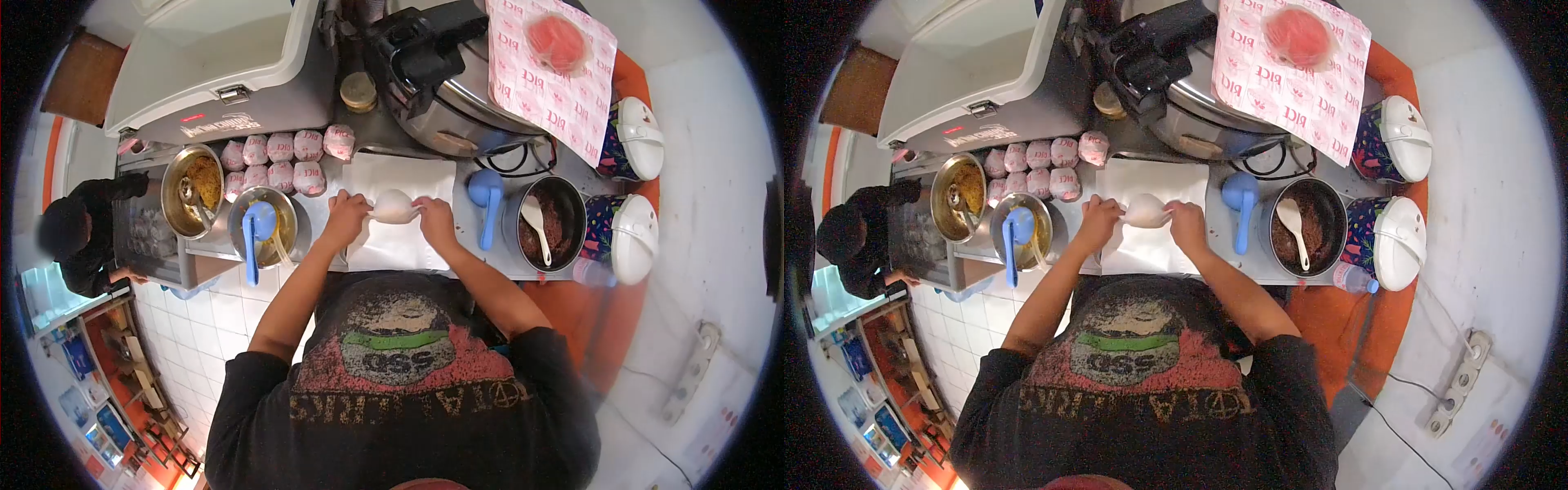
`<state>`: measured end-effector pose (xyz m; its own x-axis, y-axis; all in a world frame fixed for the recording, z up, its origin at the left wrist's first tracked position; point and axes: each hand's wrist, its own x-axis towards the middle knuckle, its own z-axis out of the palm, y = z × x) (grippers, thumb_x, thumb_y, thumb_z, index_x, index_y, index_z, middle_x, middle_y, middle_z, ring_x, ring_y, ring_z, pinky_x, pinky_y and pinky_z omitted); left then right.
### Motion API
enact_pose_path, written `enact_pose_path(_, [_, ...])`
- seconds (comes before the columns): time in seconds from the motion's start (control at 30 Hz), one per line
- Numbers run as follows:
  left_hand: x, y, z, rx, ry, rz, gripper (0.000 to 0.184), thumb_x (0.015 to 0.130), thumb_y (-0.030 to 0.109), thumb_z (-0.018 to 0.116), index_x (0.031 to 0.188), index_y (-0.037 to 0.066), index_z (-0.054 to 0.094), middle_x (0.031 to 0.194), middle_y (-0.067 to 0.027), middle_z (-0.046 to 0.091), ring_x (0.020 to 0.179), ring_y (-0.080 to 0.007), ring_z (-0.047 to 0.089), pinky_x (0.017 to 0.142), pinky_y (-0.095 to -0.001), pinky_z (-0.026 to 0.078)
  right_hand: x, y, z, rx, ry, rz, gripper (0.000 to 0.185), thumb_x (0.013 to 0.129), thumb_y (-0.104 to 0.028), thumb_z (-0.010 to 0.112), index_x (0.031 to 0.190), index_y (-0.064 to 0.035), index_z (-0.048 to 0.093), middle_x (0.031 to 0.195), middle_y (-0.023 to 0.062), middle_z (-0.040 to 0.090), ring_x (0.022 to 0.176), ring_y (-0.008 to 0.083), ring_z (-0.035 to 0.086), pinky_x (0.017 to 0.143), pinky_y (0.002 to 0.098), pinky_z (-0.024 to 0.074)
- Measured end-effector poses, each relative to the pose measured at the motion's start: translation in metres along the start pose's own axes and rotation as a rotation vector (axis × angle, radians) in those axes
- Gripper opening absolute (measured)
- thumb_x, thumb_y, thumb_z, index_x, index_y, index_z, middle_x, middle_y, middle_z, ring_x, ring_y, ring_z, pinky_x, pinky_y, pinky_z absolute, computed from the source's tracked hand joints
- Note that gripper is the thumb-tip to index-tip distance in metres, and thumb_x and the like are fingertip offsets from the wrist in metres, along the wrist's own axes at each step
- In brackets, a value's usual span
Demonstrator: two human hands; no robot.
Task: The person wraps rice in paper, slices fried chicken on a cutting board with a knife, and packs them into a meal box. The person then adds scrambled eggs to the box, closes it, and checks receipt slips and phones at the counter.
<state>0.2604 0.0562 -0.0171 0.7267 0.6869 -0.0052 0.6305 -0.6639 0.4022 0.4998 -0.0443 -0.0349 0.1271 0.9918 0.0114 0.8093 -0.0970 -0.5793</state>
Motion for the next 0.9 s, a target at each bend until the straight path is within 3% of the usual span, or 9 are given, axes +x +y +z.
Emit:
enact_pose_path(0.07, [0.014,-0.008,0.001,-0.149,-0.12,-0.086,0.024,0.075,0.015,0.068,0.097,0.016,0.075,0.097,-0.0003,0.062,0.099,-0.0261,0.05,0.086,-0.0407,0.035,0.023,-0.007,-0.005,0.183,-0.07,0.302,0.018,0.078,-0.004,0.066,0.096,-0.0048,0.064,0.091,0.0162,0.068,0.095,0.0383,0.06,0.08,0.0457,0.051])
enact_pose_path(0.2, [0.036,0.015,-0.004,-0.046,-0.232,-0.252,0.022,0.07,0.014,0.072,0.093,0.017,0.075,0.094,-0.0011,0.062,0.098,-0.0257,0.051,0.083,-0.0406,0.036,0.056,-0.014,0.002,-0.016,0.022,0.185,0.01,0.077,-0.003,0.065,0.087,-0.0016,0.063,0.088,0.0188,0.068,0.091,0.0389,0.063,0.075,0.047,0.0529])
enact_pose_path(0.3, [0.035,0.039,-0.013,0.167,0.082,-0.278,0.011,0.072,0.018,0.07,0.083,0.017,0.072,0.089,-0.0038,0.061,0.094,-0.0246,0.054,0.08,-0.041,0.038,0.069,-0.025,-0.001,-0.388,0.024,0.023,0.011,0.076,-0.003,0.063,0.087,-0.0005,0.065,0.087,0.0216,0.068,0.086,0.0405,0.066,0.077,0.0473,0.0541])
enact_pose_path(0.37, [0.021,0.037,-0.004,0.164,0.098,-0.227,0.011,0.074,0.017,0.068,0.084,0.015,0.072,0.089,-0.004,0.061,0.093,-0.0247,0.054,0.079,-0.0404,0.039,0.069,-0.022,0.005,-0.216,-0.145,0.282,0.012,0.076,-0.008,0.063,0.084,-0.0005,0.069,0.087,0.0232,0.068,0.085,0.0404,0.068,0.078,0.0455,0.0553])
enact_pose_path(0.47, [0.001,0.04,0.012,0.169,0.127,-0.12,0.014,0.078,0.015,0.063,0.089,0.01,0.07,0.091,-0.0049,0.06,0.093,-0.0253,0.053,0.078,-0.0398,0.04,0.062,-0.026,0.015,-0.044,-0.081,0.559,0.017,0.079,-0.014,0.061,0.081,-0.0015,0.072,0.084,0.0228,0.069,0.083,0.0408,0.068,0.081,0.0469,0.0553])
enact_pose_path(0.6, [-0.014,0.044,0.023,0.173,0.166,-0.04,0.023,0.082,0.014,0.06,0.103,0.006,0.068,0.1,-0.0099,0.059,0.096,-0.0292,0.051,0.079,-0.0428,0.041,0.06,-0.074,0.007,0.05,-0.078,0.754,0.052,0.075,-0.037,0.071,0.11,0.0008,0.064,0.112,0.0287,0.061,0.112,0.0431,0.056,0.096,0.0471,0.0462])
enact_pose_path(0.73, [-0.021,0.041,0.015,0.1,0.049,-0.092,0.034,0.081,0.009,0.06,0.115,0.006,0.064,0.11,-0.0115,0.058,0.1,-0.0309,0.05,0.083,-0.0437,0.042,0.035,-0.101,0.019,-0.112,-0.022,0.572,0.071,0.067,-0.04,0.079,0.12,0.0003,0.053,0.121,0.0268,0.052,0.119,0.0421,0.044,0.1,0.0437,0.0389])
enact_pose_path(0.83, [-0.026,0.039,0.014,-0.172,0.07,-0.174,0.04,0.08,0.003,0.06,0.12,0.006,0.062,0.121,-0.0111,0.058,0.103,-0.0331,0.049,0.09,-0.0434,0.042,0.02,-0.093,0.039,0.242,0.301,0.426,0.067,0.061,-0.021,0.084,0.115,-0.0024,0.049,0.109,0.0197,0.05,0.11,0.0384,0.045,0.096,0.0428,0.0382])
enact_pose_path(0.9, [-0.027,0.038,0.011,-0.39,0.128,-0.206,0.042,0.082,0.0,0.059,0.124,0.005,0.06,0.128,-0.0111,0.056,0.106,-0.0347,0.048,0.094,-0.0434,0.041,0.017,-0.086,0.036,0.307,0.307,0.35,0.067,0.061,-0.021,0.083,0.115,-0.0029,0.049,0.11,0.0197,0.051,0.108,0.0376,0.048,0.094,0.0427,0.0405])
